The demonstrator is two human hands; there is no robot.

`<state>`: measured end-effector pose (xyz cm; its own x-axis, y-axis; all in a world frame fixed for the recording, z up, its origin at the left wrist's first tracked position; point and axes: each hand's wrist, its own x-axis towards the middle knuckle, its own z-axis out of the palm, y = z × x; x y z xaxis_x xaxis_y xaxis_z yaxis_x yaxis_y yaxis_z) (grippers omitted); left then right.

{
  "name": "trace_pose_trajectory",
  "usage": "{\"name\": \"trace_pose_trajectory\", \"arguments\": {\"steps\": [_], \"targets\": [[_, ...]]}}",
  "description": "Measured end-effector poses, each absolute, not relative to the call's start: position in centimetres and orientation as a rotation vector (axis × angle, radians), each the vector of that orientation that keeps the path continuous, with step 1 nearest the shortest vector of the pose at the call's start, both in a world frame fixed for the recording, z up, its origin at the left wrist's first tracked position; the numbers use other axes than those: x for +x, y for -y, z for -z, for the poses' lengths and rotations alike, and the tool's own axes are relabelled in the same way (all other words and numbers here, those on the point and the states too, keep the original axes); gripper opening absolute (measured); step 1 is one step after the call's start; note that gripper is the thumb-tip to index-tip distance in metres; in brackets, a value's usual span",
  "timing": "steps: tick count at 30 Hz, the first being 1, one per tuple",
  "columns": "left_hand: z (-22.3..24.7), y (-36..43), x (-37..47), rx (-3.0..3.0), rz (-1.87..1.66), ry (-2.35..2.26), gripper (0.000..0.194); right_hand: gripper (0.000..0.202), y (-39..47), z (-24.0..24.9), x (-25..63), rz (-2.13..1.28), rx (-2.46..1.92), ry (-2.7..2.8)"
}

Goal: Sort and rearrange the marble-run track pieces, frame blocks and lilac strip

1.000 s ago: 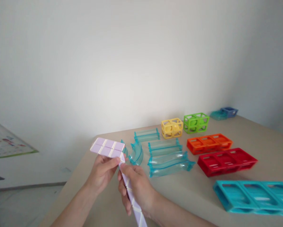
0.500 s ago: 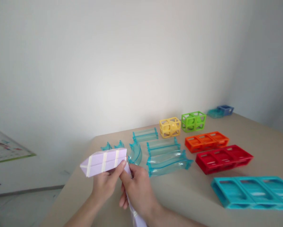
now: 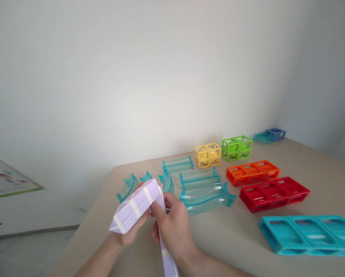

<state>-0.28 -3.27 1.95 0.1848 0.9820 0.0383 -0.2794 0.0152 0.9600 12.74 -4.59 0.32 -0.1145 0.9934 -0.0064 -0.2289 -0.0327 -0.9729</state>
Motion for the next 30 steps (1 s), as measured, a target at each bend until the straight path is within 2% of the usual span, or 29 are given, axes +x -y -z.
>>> {"name": "trace_pose_trajectory", "arguments": {"steps": [2, 6, 12, 15, 17, 19, 22, 25, 29, 30], "targets": [[-2.4, 2.2, -1.3, 1.221, -1.298, -0.916, 0.02, 0.045, 4.9, -0.9, 12.9, -1.522, -0.915, 1.034], [-3.2, 0.6, -3.1, 1.199, -1.271, -0.937, 0.024, 0.049, 5.4, -1.7, 13.0, -1.706, -0.79, 0.995], [-3.3, 0.3, -4.5, 1.179, -0.928, -0.791, 0.044, 0.036, 4.8, -1.4, 12.4, -1.596, -0.843, 1.098], [-2.9, 0.3, -4.6, 1.322, -0.768, -0.821, 0.037, 0.043, 4.7, -1.1, 12.7, -1.699, -0.919, 1.184], [-2.4, 0.2, -4.5, 1.36, -0.759, -0.842, 0.033, 0.044, 4.9, -0.8, 13.1, -1.742, -0.876, 1.437], [-1.9, 0.0, -4.5, 1.376, -0.802, -0.863, 0.032, 0.034, 5.4, -0.5, 13.5, -1.563, -0.775, 1.936], [-1.3, -0.3, -4.4, 1.361, -0.851, -0.864, 0.032, 0.011, 6.3, -0.1, 13.5, -0.95, -0.576, 2.585], [-0.9, -0.5, -4.4, 1.345, -0.837, -0.84, 0.033, 0.018, 6.9, -0.2, 13.4, -0.624, -0.521, 2.733], [-1.0, -0.5, -4.3, 1.349, -0.78, -0.81, 0.031, 0.006, 7.3, -0.1, 12.8, -0.445, -0.514, 2.793], [-1.1, -0.4, -4.3, 1.35, -0.748, -0.799, 0.031, 0.01, 7.4, 0.2, 12.5, -0.391, -0.496, 2.814]]}}
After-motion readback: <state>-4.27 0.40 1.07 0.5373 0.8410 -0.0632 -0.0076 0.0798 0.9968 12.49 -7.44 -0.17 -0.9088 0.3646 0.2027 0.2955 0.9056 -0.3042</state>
